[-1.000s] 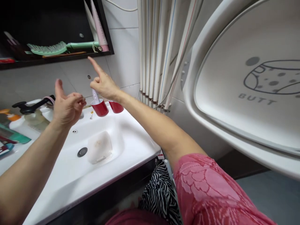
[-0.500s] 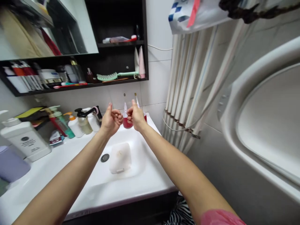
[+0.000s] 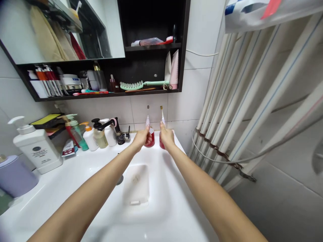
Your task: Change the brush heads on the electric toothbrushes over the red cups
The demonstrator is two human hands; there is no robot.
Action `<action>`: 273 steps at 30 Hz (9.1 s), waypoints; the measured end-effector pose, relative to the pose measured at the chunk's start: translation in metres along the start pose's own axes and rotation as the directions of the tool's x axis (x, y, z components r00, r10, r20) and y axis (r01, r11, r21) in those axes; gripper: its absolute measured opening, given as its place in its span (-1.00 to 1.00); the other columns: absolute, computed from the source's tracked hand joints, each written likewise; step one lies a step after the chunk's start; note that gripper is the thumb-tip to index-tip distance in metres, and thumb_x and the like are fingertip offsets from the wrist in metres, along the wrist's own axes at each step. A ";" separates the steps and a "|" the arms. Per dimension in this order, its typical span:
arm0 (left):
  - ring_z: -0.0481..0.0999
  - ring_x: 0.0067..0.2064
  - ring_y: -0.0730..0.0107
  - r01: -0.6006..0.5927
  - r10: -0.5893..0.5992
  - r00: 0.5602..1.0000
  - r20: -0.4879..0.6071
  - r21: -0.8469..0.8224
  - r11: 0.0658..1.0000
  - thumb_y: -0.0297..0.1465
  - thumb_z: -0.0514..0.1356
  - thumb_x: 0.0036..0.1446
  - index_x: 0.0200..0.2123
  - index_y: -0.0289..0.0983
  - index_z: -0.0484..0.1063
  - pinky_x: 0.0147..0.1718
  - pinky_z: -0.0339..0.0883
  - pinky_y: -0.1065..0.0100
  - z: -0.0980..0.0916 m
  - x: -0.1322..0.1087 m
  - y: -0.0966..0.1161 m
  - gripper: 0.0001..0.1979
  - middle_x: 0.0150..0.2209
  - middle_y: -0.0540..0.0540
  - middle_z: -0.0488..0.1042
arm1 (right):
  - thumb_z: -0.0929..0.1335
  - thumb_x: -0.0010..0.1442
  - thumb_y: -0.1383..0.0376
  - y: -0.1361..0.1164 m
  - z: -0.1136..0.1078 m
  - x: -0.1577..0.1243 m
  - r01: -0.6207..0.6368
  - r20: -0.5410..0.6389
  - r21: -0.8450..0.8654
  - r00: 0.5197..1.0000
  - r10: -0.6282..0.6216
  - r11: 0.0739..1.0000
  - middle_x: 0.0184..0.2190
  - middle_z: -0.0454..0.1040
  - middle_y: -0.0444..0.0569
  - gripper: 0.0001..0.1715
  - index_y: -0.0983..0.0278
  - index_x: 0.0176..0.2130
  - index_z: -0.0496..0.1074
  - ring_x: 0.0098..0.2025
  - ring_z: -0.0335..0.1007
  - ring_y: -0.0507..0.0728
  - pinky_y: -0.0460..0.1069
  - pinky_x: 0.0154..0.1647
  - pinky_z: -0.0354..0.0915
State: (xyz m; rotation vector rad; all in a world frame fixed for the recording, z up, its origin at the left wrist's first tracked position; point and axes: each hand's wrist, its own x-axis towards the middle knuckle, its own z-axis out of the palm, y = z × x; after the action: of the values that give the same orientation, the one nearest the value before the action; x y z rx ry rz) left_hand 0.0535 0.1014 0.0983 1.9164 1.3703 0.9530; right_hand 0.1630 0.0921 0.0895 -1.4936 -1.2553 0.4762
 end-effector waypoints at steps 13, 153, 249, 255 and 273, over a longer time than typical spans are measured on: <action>-0.01 -0.02 0.30 -0.048 0.075 0.996 -0.050 0.413 0.909 -0.45 0.05 -0.19 -0.40 -0.31 0.35 -0.16 0.01 0.37 0.028 0.051 -0.071 -0.80 -0.08 -0.12 0.14 | 0.26 -0.21 0.17 0.067 0.009 0.038 0.033 -0.012 -0.484 0.999 -0.044 0.874 -0.40 0.24 -0.02 -0.77 0.31 -0.66 0.27 -0.37 0.19 0.08 -0.07 -0.40 0.10; 0.22 -0.12 0.10 0.263 -0.210 0.963 -0.170 0.415 0.871 -0.33 -0.01 -0.11 -0.30 -0.37 0.28 -0.20 -0.01 0.14 -0.001 0.058 -0.133 -0.71 -0.24 -0.31 0.31 | 0.12 -0.02 0.19 0.018 0.049 -0.131 -0.351 0.753 0.215 0.654 0.074 0.911 -0.60 0.15 -0.19 -0.75 0.31 -0.36 0.13 -0.76 0.02 -0.15 -0.22 -0.81 -0.04; 0.25 -0.29 0.31 -0.143 0.145 0.989 -0.012 0.098 0.985 -0.56 0.06 -0.31 -0.51 -0.25 0.33 -0.29 0.08 0.33 -0.007 -0.115 -0.110 -0.81 -0.40 -0.07 0.34 | 0.20 -0.12 0.16 0.025 0.085 -0.082 -0.032 0.272 0.280 0.961 -0.048 0.960 -0.56 0.26 -0.13 -0.69 0.32 -0.37 0.21 -0.54 0.16 0.00 -0.10 -0.52 0.11; 0.26 -0.37 0.28 -0.222 0.204 0.975 0.089 0.358 0.907 -0.58 -0.03 -0.25 -0.63 -0.28 0.28 -0.39 0.09 0.31 0.000 -0.115 -0.112 -0.86 -0.51 -0.11 0.31 | 0.20 -0.14 0.19 0.043 0.089 -0.093 0.055 0.286 0.068 0.956 -0.072 0.996 -0.62 0.28 -0.08 -0.75 0.34 -0.58 0.29 -0.53 0.17 0.04 -0.08 -0.49 0.09; 0.27 -0.30 0.39 -0.452 0.446 0.884 0.138 0.489 0.746 -0.55 0.02 -0.19 -0.51 -0.32 0.31 -0.36 0.18 0.42 0.062 0.020 -0.024 -0.88 -0.42 -0.07 0.34 | 0.15 0.03 0.24 0.048 0.006 0.050 0.084 0.161 -0.323 0.986 -0.033 0.943 -0.41 0.31 -0.09 -0.73 0.38 -0.34 0.26 -0.41 0.25 -0.01 -0.03 -0.41 0.19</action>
State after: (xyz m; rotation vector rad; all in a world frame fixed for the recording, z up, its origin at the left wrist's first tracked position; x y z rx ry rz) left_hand 0.0958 0.1236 0.0484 2.7484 1.2558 0.8328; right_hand 0.1978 0.1453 0.0610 -1.7169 -1.5554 0.3587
